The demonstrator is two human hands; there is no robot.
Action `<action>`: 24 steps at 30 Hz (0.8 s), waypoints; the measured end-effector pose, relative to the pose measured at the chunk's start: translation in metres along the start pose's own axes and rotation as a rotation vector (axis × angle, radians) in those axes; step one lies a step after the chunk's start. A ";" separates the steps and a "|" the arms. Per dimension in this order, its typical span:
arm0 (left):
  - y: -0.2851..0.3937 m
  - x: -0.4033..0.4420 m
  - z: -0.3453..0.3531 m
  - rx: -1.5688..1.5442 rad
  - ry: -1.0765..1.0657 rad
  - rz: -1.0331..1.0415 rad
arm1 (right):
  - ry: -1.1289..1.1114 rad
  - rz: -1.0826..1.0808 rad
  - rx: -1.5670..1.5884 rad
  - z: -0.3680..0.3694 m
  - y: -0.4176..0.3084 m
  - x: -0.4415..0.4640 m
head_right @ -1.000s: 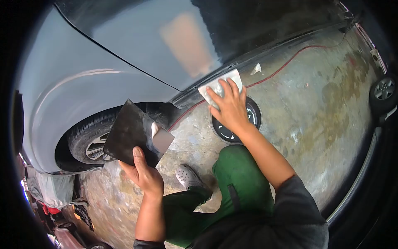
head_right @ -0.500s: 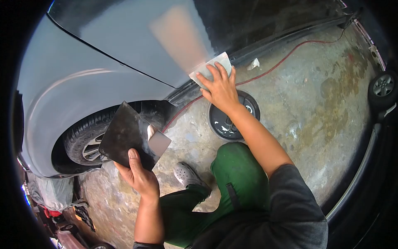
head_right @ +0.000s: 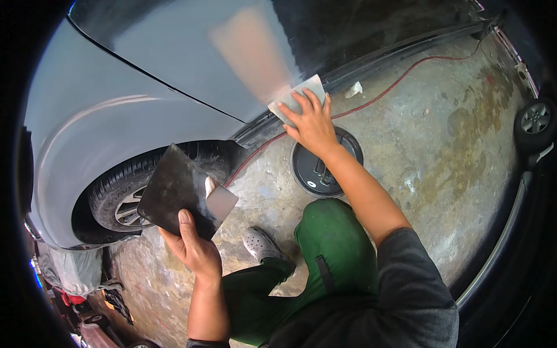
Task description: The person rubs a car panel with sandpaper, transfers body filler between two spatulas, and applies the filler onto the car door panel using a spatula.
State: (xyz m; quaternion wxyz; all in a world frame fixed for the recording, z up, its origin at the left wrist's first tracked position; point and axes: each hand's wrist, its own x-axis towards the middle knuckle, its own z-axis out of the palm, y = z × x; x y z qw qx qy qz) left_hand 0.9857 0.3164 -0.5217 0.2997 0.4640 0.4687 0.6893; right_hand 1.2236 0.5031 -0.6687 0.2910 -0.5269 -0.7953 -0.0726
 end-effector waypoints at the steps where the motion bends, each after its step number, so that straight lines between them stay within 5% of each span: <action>1: 0.000 0.000 0.001 0.007 0.002 -0.003 | -0.032 0.019 0.003 0.001 0.001 -0.004; 18: -0.003 0.003 -0.002 0.032 -0.008 -0.016 | 0.068 0.023 0.017 0.006 -0.011 0.005; 24: -0.003 0.007 0.009 0.031 -0.009 -0.124 | -0.131 0.129 0.001 -0.004 -0.002 -0.023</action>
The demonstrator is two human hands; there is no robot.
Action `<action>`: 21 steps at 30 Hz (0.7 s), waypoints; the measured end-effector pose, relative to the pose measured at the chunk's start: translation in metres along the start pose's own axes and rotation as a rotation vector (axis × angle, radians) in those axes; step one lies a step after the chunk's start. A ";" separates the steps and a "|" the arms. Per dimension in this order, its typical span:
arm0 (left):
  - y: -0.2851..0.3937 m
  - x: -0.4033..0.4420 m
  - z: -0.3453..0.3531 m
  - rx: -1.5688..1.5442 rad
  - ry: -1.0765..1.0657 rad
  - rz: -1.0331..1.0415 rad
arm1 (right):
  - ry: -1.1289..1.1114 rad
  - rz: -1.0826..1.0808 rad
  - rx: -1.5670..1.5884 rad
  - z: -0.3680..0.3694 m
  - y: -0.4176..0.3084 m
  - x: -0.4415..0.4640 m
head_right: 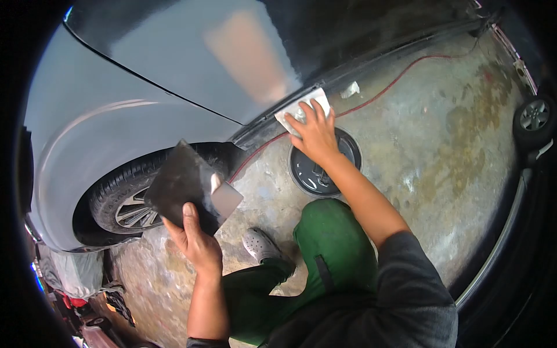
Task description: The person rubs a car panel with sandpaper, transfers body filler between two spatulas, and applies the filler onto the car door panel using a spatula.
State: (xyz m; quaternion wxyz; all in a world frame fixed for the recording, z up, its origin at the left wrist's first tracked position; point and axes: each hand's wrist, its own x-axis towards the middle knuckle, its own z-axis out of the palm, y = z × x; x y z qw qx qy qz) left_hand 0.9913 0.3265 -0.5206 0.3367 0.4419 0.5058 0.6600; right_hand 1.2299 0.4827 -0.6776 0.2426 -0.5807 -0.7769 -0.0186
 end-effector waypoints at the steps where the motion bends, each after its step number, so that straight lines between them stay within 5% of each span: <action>1: 0.001 0.003 0.004 0.000 0.009 -0.061 | 0.042 -0.002 0.092 -0.007 0.000 -0.006; 5: -0.012 0.007 0.013 -0.147 -0.018 -0.406 | -0.024 0.071 0.720 -0.094 -0.045 -0.039; 7: -0.028 0.007 0.019 -0.214 -0.007 -0.518 | -0.085 -0.027 1.213 -0.120 -0.061 -0.056; 9: -0.029 0.005 0.028 -0.355 -0.035 -0.608 | -0.236 -0.182 1.367 -0.145 -0.076 -0.063; 11: -0.016 0.007 0.037 -0.427 -0.032 -0.666 | -0.272 -0.319 1.186 -0.158 -0.084 -0.061; 17: -0.008 0.009 0.026 -0.416 0.074 -0.611 | -0.458 -0.084 0.792 -0.144 -0.055 -0.068; 21: 0.005 0.001 0.022 0.070 -0.002 -0.122 | -0.351 -0.075 0.686 -0.157 -0.052 -0.068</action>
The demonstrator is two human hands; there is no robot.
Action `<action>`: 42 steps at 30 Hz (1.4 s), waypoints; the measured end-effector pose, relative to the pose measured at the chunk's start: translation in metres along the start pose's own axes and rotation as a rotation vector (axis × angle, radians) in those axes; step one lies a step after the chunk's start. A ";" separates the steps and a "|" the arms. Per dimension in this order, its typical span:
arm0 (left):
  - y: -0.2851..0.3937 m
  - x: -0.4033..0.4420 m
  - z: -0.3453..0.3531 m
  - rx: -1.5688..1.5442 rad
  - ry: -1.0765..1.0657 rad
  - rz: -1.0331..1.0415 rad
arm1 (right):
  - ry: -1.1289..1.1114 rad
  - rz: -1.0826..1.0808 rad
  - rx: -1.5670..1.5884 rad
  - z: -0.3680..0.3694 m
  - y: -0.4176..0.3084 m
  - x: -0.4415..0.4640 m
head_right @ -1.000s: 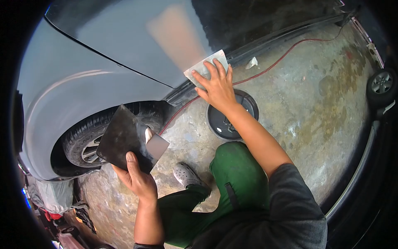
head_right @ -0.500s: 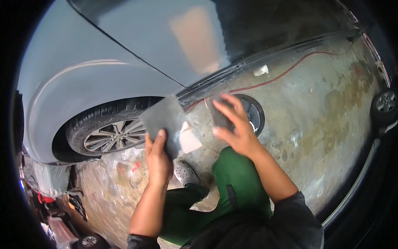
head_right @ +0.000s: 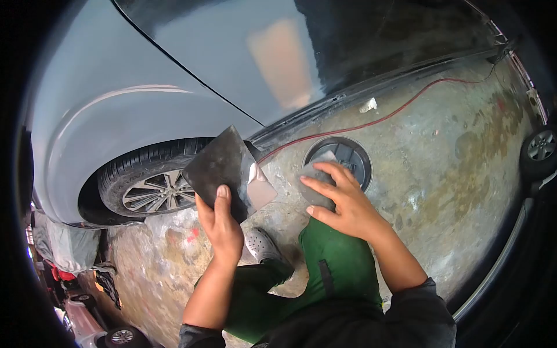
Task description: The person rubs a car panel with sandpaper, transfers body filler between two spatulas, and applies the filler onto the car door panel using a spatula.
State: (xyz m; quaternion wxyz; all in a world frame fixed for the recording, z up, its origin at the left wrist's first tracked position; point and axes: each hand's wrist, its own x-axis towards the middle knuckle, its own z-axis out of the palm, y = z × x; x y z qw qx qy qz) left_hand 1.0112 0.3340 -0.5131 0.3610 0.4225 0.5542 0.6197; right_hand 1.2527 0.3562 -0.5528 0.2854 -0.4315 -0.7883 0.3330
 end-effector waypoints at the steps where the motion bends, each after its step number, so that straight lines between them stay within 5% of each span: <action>1: -0.005 -0.006 0.000 -0.098 -0.064 0.023 | 0.047 -0.022 0.012 -0.005 -0.014 0.003; 7: -0.018 -0.016 -0.004 0.113 -0.223 0.215 | 0.072 -0.146 -0.016 0.000 -0.049 0.018; 12: -0.002 -0.002 -0.007 0.010 0.041 0.130 | -0.160 -0.162 -0.147 0.027 -0.048 0.005; 16: 0.009 0.002 -0.019 -0.207 -0.039 0.326 | 0.203 -0.051 -0.458 0.031 0.002 0.034; 21: 0.001 -0.004 -0.022 -0.106 -0.080 0.263 | 0.526 -0.122 -0.669 0.006 0.023 0.101; 42: -0.013 0.004 -0.043 -0.034 -0.005 0.152 | 0.569 -0.163 -0.711 0.055 0.129 0.140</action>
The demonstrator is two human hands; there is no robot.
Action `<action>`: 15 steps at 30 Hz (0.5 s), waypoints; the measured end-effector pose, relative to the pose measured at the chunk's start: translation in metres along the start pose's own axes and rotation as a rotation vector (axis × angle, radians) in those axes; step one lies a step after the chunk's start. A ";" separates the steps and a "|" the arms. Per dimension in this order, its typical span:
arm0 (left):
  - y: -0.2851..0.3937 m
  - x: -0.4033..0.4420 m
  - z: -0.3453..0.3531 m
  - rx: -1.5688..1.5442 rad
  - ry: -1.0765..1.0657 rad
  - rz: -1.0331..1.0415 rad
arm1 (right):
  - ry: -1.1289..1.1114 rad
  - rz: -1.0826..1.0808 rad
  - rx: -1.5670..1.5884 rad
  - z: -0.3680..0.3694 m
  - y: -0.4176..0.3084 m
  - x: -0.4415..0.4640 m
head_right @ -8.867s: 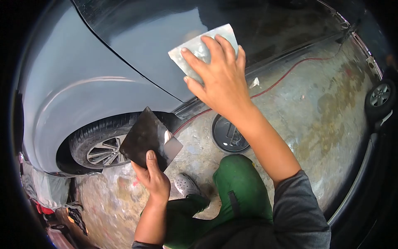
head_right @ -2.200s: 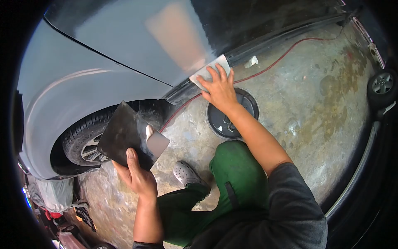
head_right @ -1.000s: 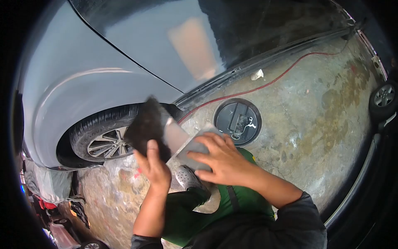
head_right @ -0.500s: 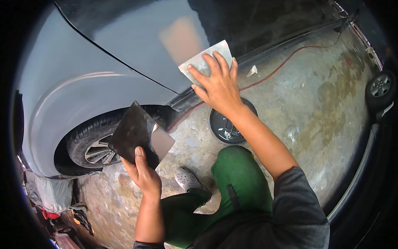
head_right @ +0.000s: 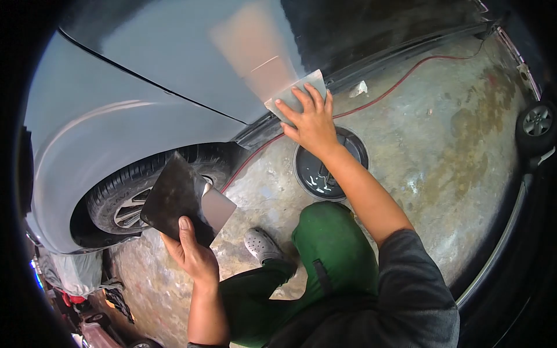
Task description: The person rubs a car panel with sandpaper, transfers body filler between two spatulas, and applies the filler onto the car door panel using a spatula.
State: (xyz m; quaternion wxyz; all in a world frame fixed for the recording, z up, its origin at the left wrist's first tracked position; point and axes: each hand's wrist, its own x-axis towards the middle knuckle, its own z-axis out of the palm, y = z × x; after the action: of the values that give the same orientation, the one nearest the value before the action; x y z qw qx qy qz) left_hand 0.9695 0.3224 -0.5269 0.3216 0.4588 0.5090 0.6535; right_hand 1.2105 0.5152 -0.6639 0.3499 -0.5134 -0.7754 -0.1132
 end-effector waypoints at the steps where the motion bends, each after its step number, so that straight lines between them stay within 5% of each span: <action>1: 0.000 -0.001 0.001 0.008 0.005 0.000 | -0.015 0.000 -0.005 0.003 0.002 -0.006; 7: 0.008 -0.005 0.007 0.007 -0.062 0.004 | -0.347 0.117 -0.050 -0.031 -0.008 -0.017; 15: 0.015 -0.003 0.015 0.015 0.005 0.008 | 0.046 -0.002 0.045 -0.140 -0.048 0.073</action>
State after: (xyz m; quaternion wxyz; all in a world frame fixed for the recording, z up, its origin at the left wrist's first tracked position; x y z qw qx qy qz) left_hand 0.9857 0.3214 -0.5126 0.3142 0.4616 0.5128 0.6521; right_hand 1.2117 0.4708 -0.5049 0.3791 -0.5020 -0.7699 -0.1077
